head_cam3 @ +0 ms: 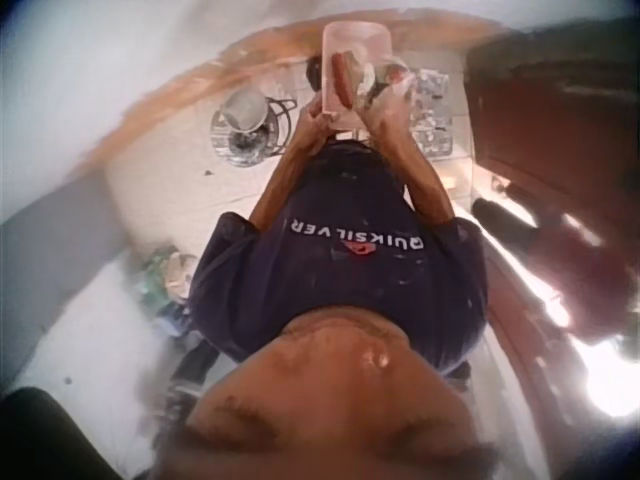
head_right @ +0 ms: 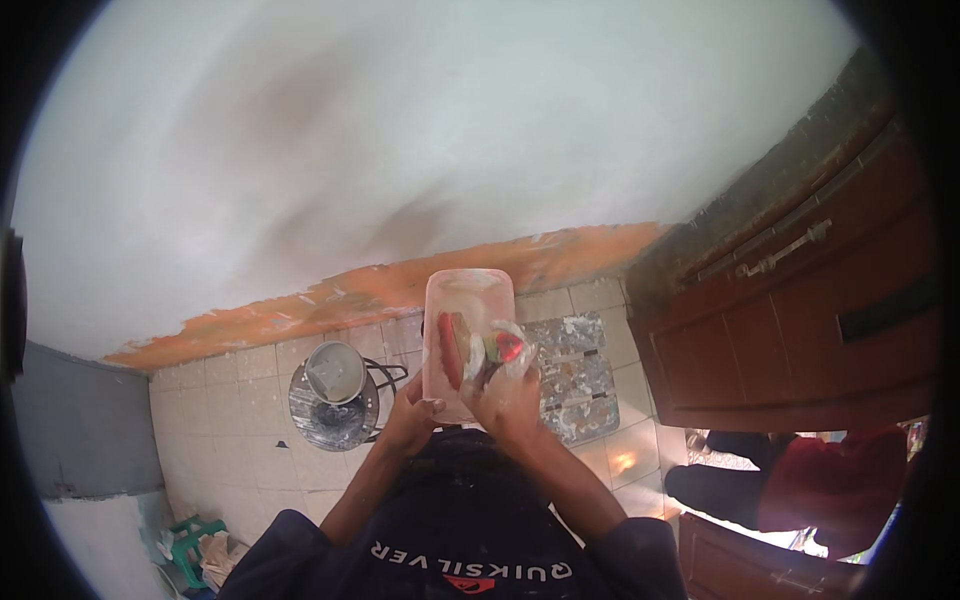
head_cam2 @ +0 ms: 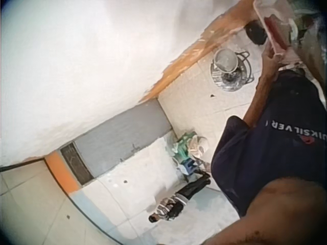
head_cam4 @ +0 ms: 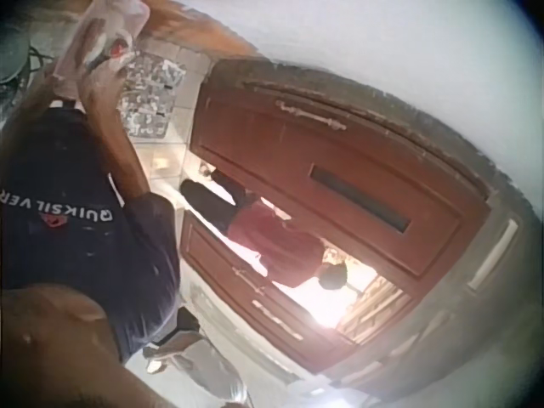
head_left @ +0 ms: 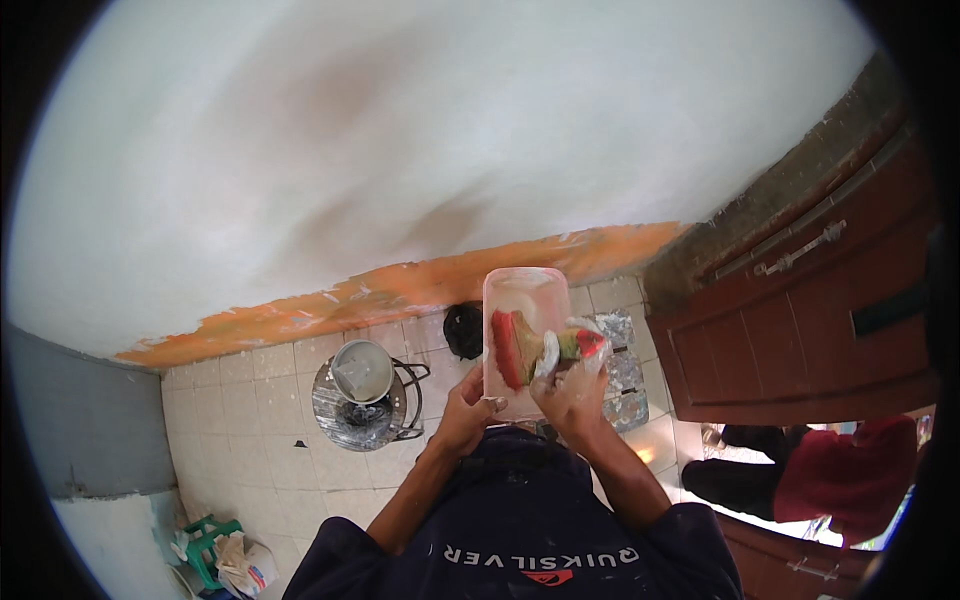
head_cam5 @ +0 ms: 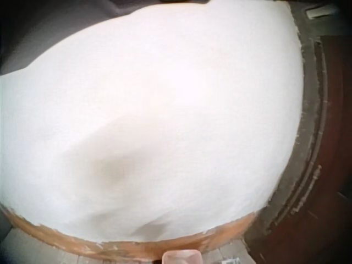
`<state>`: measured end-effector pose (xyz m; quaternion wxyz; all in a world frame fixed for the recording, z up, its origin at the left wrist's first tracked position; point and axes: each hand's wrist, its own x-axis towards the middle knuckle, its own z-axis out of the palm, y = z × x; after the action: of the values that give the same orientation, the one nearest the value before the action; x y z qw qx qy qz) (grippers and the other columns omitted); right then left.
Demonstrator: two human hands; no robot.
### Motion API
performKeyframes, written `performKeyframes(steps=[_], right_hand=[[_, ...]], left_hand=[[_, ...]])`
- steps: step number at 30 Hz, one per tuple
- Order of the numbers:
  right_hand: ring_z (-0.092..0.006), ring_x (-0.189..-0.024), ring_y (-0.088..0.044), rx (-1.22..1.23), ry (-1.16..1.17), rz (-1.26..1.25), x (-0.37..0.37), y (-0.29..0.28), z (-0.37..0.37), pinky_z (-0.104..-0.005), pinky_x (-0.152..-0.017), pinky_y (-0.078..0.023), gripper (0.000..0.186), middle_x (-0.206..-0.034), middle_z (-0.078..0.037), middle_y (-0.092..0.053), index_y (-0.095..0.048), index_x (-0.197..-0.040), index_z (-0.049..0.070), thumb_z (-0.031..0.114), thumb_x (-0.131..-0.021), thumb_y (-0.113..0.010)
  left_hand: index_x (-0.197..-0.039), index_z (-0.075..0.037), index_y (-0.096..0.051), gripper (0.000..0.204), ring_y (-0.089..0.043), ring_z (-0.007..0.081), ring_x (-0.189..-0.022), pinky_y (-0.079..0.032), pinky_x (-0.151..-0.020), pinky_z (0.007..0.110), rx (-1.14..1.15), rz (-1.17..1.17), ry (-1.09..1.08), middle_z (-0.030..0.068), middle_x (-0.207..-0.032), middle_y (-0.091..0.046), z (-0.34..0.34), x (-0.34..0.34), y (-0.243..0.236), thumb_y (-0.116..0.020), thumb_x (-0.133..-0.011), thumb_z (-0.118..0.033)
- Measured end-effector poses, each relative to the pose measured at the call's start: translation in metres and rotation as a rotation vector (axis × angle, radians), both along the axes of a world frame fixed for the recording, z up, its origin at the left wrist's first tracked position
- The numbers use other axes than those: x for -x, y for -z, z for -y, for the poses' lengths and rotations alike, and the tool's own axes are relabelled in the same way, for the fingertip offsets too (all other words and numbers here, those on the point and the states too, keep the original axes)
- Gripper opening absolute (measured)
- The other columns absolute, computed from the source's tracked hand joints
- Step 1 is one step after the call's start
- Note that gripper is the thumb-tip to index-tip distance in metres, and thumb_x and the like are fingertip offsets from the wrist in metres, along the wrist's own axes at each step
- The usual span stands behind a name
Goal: The person mixes white paint in a plastic container using a large paintbrush.
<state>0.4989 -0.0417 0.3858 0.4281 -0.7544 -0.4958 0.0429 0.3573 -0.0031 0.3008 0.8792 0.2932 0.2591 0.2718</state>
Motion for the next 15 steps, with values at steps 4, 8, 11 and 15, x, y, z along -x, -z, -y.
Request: performKeyframes(steps=[4, 8, 11, 15], right_hand=[[-0.0319, -0.053, -0.057, 0.005, -0.013, 0.003, -0.014, 0.009, -0.01, -0.0372, -0.049, -0.043, 0.009, -0.063, -0.016, -0.056, -0.051, -0.084, -0.002, 0.004, -0.08, -0.057], [-0.0337, -0.053, -0.058, 0.072, -0.013, -0.065, -0.017, -0.012, -0.007, -0.038, -0.048, -0.043, 0.011, -0.06, -0.017, -0.055, -0.051, -0.085, -0.003, 0.003, -0.079, -0.058], [-0.0343, -0.054, -0.059, 0.066, 0.003, 0.019, -0.023, -0.002, -0.002, -0.0372, -0.046, -0.042, 0.01, -0.058, -0.017, -0.054, -0.05, -0.084, -0.004, 0.003, -0.081, -0.057], [-0.0414, -0.048, -0.056, -0.055, -0.117, 0.225, -0.019, 0.011, 0.008, -0.046, -0.041, -0.044, 0.038, -0.056, -0.021, -0.054, -0.036, -0.101, -0.016, -0.005, -0.071, -0.057]], left_hand=[[-0.136, -0.003, -0.032, 0.068, -0.054, 0.0204, -0.109, -0.049, -0.09, 0.035, 0.056, 0.017, 0.01, 0.0098, -0.125, -0.05, 0.003, 0.0, -0.002, -0.056, -0.073, 0.002], [-0.135, -0.002, -0.033, 0.067, -0.055, 0.0213, -0.108, -0.05, -0.089, 0.036, 0.072, 0.009, -0.01, 0.0105, -0.122, -0.051, 0.003, 0.0, -0.004, -0.055, -0.072, 0.001], [-0.135, -0.001, -0.033, 0.066, -0.055, 0.022, -0.108, -0.05, -0.089, 0.037, 0.051, 0.047, -0.019, 0.0109, -0.122, -0.051, 0.003, -0.002, -0.005, -0.054, -0.072, 0.001], [-0.135, -0.001, -0.033, 0.066, -0.055, 0.0224, -0.108, -0.051, -0.088, 0.037, 0.06, 0.024, -0.031, 0.0109, -0.122, -0.051, 0.003, -0.002, -0.005, -0.053, -0.072, 0.002]])
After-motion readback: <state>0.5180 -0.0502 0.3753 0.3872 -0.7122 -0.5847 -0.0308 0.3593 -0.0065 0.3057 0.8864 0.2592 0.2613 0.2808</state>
